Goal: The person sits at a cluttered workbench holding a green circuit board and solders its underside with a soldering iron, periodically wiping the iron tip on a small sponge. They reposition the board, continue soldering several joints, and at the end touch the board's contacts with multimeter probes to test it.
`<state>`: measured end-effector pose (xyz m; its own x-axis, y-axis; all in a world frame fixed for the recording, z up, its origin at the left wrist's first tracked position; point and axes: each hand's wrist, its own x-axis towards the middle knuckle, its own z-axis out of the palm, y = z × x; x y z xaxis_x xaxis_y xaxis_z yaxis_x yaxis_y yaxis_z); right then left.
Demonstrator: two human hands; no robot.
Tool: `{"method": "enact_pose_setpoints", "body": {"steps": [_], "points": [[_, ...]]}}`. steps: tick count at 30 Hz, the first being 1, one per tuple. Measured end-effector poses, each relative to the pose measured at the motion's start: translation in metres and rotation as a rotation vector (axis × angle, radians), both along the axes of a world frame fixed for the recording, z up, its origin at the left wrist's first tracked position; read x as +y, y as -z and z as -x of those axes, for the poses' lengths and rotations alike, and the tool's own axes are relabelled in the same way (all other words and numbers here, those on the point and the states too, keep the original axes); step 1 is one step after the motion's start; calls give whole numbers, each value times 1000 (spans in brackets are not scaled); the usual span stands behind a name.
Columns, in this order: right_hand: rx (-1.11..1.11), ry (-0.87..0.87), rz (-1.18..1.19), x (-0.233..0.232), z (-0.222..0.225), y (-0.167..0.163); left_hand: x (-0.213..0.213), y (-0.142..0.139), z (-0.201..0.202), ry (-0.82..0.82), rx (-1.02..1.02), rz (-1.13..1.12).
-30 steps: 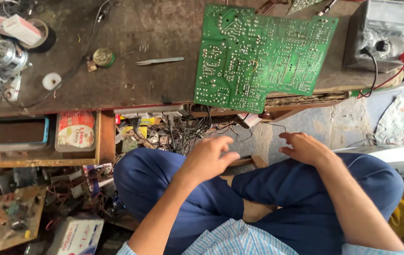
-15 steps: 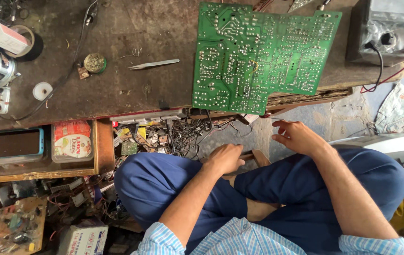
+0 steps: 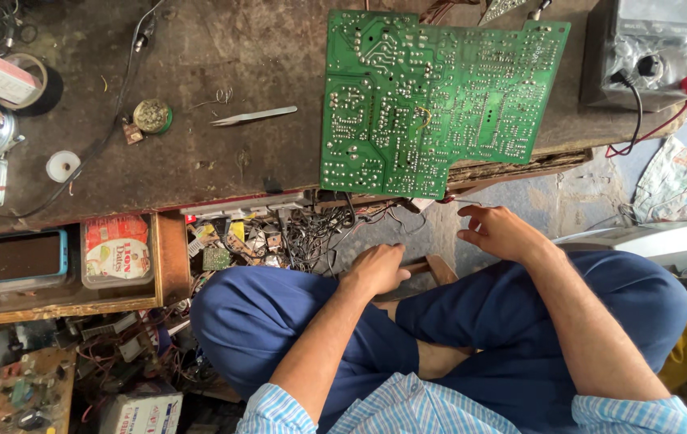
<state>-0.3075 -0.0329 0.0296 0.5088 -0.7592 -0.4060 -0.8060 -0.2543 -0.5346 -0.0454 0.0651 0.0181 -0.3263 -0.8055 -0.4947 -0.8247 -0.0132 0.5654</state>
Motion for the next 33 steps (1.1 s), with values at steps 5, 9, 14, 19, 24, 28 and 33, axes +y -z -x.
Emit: {"method": "enact_pose_setpoints", "body": {"steps": [5,9,14,19,24,28,33], "points": [[-4,7,-8,2,2,-1,1,2,1,7,-9,-2],[-3,9,-21,0,4,1,1,4,0,6,-12,-4],[-2,16,6,3,2,-2,1,5,0,7,-43,-4],[-84,33,14,22,-3,-38,2,6,0,14,-48,-20],[-945,121,-118,69,-23,-100,6,7,-2,-20,6,16],[-1921,456,-894,94,-52,-142,9,4,-3,-10,-5,6],[-1985,484,-982,90,-72,-166,12,0,-4,-22,-14,5]]}}
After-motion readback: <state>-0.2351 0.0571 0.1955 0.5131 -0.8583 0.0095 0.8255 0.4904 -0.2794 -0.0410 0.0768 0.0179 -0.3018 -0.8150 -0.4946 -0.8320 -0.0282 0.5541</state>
